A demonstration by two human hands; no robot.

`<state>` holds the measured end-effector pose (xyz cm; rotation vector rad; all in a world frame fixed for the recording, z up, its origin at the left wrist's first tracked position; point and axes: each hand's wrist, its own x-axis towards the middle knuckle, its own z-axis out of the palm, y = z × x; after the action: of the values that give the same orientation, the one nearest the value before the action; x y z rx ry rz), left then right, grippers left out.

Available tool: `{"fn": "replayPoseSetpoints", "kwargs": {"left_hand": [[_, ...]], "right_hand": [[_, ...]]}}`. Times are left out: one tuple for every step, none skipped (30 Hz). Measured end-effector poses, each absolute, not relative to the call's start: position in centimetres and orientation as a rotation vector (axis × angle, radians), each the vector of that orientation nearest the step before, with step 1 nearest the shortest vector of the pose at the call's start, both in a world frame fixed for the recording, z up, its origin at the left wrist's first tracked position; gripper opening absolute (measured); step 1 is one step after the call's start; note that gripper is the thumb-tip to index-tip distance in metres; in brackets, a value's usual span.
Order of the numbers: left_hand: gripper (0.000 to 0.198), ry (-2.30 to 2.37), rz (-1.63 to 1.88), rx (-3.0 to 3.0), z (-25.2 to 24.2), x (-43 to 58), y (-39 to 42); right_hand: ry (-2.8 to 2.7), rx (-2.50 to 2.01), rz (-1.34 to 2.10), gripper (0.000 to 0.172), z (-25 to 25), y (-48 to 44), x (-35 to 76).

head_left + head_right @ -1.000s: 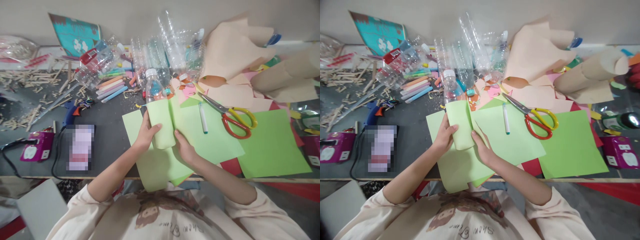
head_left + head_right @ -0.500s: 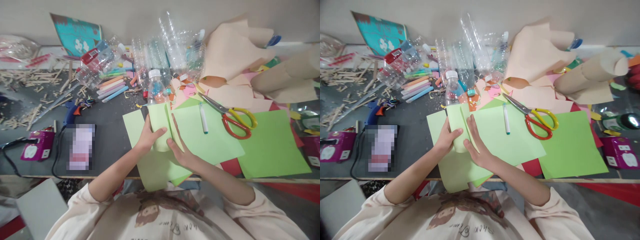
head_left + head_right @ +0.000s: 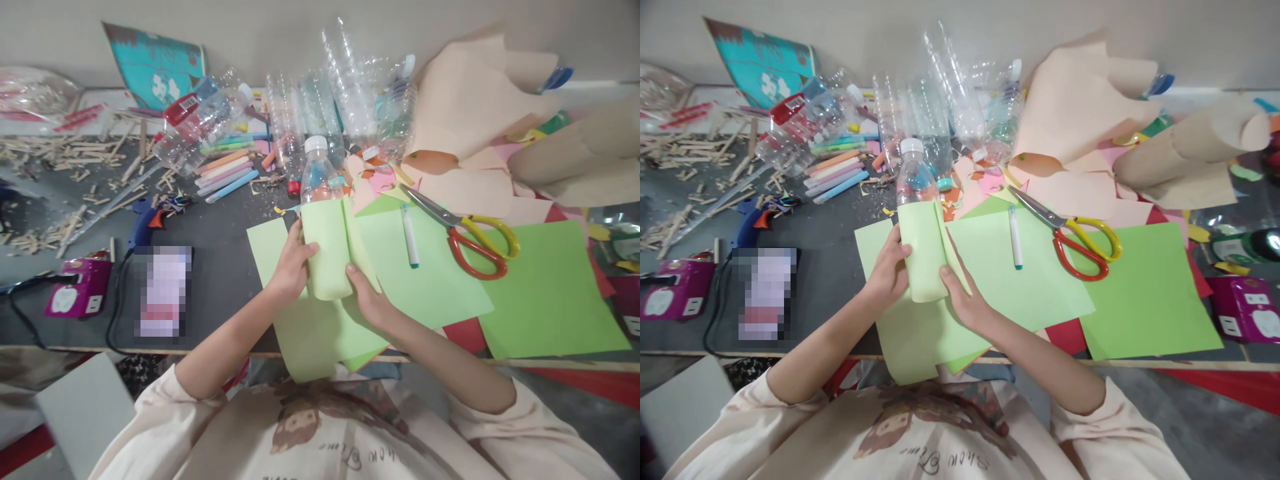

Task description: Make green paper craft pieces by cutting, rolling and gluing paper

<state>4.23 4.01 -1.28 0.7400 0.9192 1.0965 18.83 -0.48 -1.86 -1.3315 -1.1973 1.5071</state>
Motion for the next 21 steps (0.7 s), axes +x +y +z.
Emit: {"fn": "replayPoseSetpoints", "kwargs": {"left_hand": [[0.065, 0.912, 1.085, 0.747, -1.3, 4.1, 4.0], [0.064, 0.904, 1.074, 0.754, -1.3, 4.0, 4.0], [0.063, 0.900, 1.068, 0.760, -1.3, 3.9, 4.0], [0.063, 0.902, 1.067, 0.766, -1.3, 3.7, 4.0], [0.063, 0.908, 1.074, 0.774, -1.3, 3.6, 4.0], [0.064, 0.918, 1.085, 0.783, -1.3, 3.6, 4.0], [0.064, 0.930, 1.097, 0.791, -1.3, 3.5, 4.0], [0.065, 0.942, 1.106, 0.794, -1.3, 3.5, 4.0], [0.067, 0.947, 1.108, 0.791, -1.3, 3.5, 3.9], [0.069, 0.948, 1.104, 0.781, -1.3, 3.5, 3.9], [0.072, 0.946, 1.097, 0.770, -1.3, 3.5, 3.9], [0.074, 0.942, 1.091, 0.764, -1.4, 3.6, 3.8], [0.076, 0.937, 1.090, 0.763, -1.5, 3.7, 3.8], [0.077, 0.933, 1.095, 0.770, -1.6, 3.7, 3.7], [0.078, 0.932, 1.101, 0.781, -1.8, 3.8, 3.7], [0.078, 0.934, 1.102, 0.791, -2.0, 3.9, 3.7], [0.077, 0.935, 1.094, 0.795, -2.1, 4.0, 3.6], [0.076, 0.937, 1.080, 0.793, -2.3, 4.1, 3.6], [0.075, 0.938, 1.062, 0.789, -2.4, 4.1, 3.6], [0.075, 0.942, 1.050, 0.786, -2.5, 4.2, 3.5], [0.076, 0.948, 1.046, 0.786, -2.5, 4.2, 3.5]], "right_hand": [[-1.168, -1.348, 1.522, 0.066, -1.8, -0.4, 18.8], [-1.148, -1.359, 1.534, 0.066, -1.7, -0.3, 18.8], [-1.143, -1.361, 1.539, 0.066, -1.6, -0.3, 18.8], [-1.153, -1.353, 1.536, 0.066, -1.5, -0.3, 18.8], [-1.173, -1.339, 1.526, 0.065, -1.5, -0.2, 18.8], [-1.196, -1.322, 1.515, 0.064, -1.4, -0.2, 18.9], [-1.220, -1.305, 1.506, 0.063, -1.5, -0.2, 18.9], [-1.242, -1.288, 1.503, 0.061, -1.5, -0.2, 19.0], [-1.264, -1.273, 1.499, 0.060, -1.6, -0.2, 19.0], [-1.289, -1.259, 1.489, 0.060, -1.6, -0.2, 19.0], [-1.319, -1.248, 1.472, 0.060, -1.6, -0.1, 19.1], [-1.350, -1.242, 1.450, 0.060, -1.7, -0.1, 19.1], [-1.378, -1.237, 1.426, 0.061, -1.6, -0.1, 19.0], [-1.400, -1.233, 1.406, 0.061, -1.5, -0.1, 19.0], [-1.417, -1.231, 1.394, 0.063, -1.4, 0.0, 19.0], [-1.429, -1.231, 1.390, 0.064, -1.3, 0.0, 18.9], [-1.439, -1.231, 1.392, 0.065, -1.2, 0.0, 18.9], [-1.451, -1.234, 1.397, 0.066, -1.1, 0.0, 18.9], [-1.467, -1.238, 1.403, 0.068, -1.0, 0.0, 18.9], [-1.487, -1.242, 1.403, 0.069, -1.1, 0.0, 18.9], [-1.509, -1.246, 1.398, 0.070, -1.1, 0.0, 18.9]]}}
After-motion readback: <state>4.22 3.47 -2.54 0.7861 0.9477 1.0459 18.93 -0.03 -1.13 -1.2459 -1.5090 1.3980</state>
